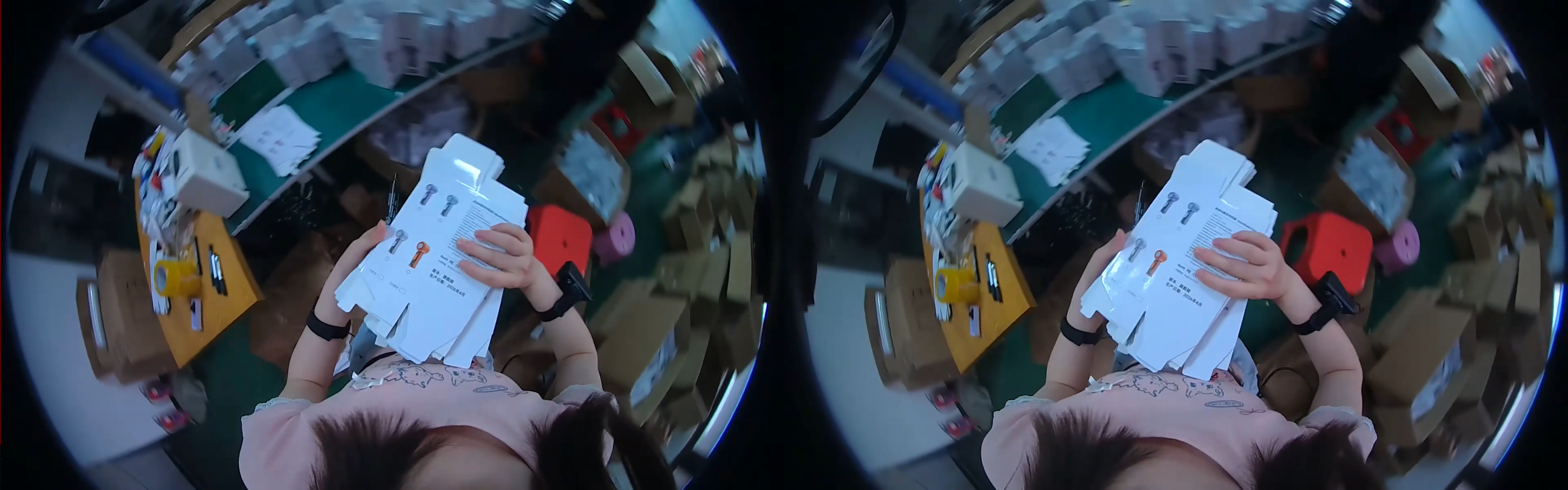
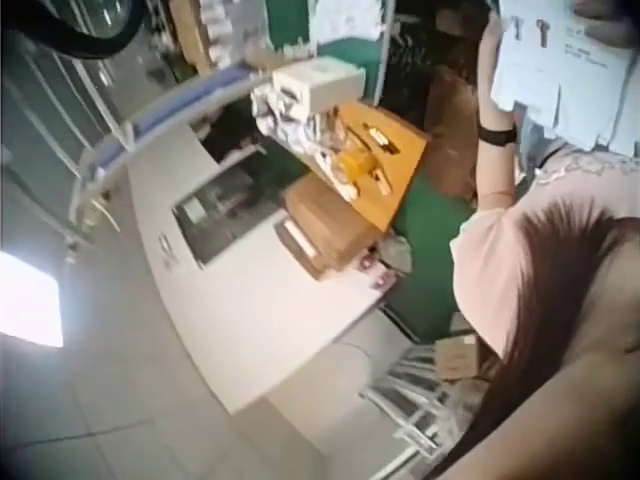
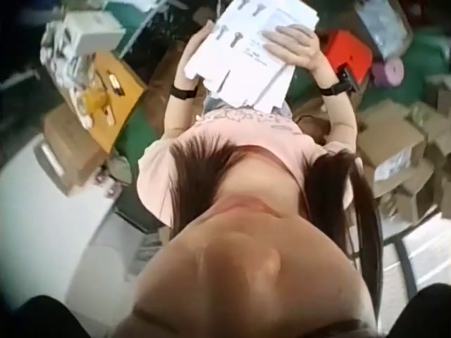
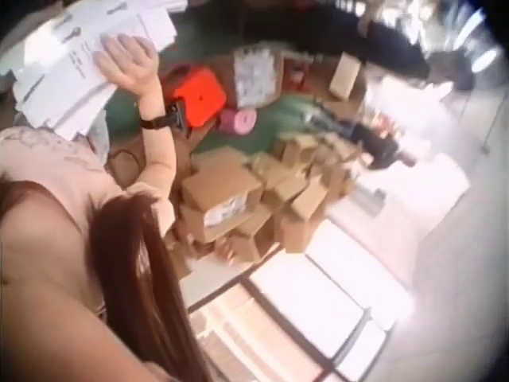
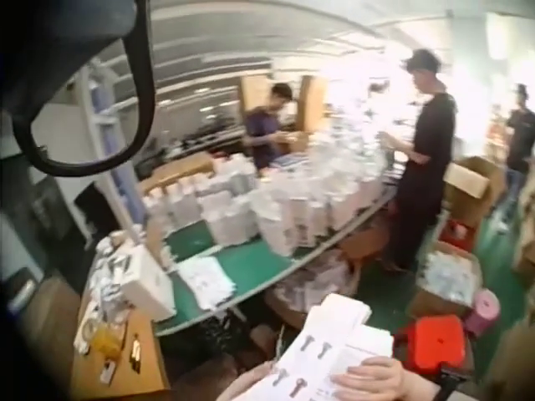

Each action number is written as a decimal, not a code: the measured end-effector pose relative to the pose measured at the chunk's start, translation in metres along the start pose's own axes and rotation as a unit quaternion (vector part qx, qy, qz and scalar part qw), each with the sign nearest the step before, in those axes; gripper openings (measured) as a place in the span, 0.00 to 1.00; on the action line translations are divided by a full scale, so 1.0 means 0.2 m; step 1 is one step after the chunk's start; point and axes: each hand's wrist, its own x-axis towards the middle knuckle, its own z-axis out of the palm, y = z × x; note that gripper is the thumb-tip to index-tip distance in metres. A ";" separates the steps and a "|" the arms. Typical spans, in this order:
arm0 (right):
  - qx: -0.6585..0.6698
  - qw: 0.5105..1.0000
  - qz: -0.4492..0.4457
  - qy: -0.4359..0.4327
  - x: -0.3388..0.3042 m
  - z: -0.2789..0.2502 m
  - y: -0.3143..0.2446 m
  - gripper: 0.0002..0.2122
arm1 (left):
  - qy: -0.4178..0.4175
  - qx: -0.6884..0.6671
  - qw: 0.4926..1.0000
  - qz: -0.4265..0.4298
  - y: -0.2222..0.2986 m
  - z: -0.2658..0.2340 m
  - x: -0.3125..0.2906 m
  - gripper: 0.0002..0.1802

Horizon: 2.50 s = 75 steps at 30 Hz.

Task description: The person marks a stack of flat cardboard boxes with a marker, places the marker into a large paper bag to retrieve more boxes, and then continues marking the new stack.

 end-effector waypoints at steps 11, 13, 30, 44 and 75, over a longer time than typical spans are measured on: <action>0.309 0.898 0.314 -0.017 0.64 1.24 0.44 0.26 | 0.200 0.092 0.933 0.284 0.65 -0.61 0.26 0.29; 0.496 0.758 0.424 0.003 0.63 1.34 0.57 0.29 | 0.213 0.049 0.906 0.362 0.73 -0.63 0.41 0.29; 0.232 0.865 0.380 -0.233 0.56 2.25 1.49 0.29 | 0.447 0.005 0.805 0.390 1.10 -0.95 1.34 0.16; 0.647 0.597 0.461 -0.111 0.74 2.36 1.45 0.11 | 0.518 0.389 0.712 0.270 0.90 -0.85 1.37 0.17; 0.389 0.775 0.470 -0.167 0.73 2.57 1.34 0.07 | 0.524 0.372 0.739 0.202 0.77 -0.97 1.43 0.14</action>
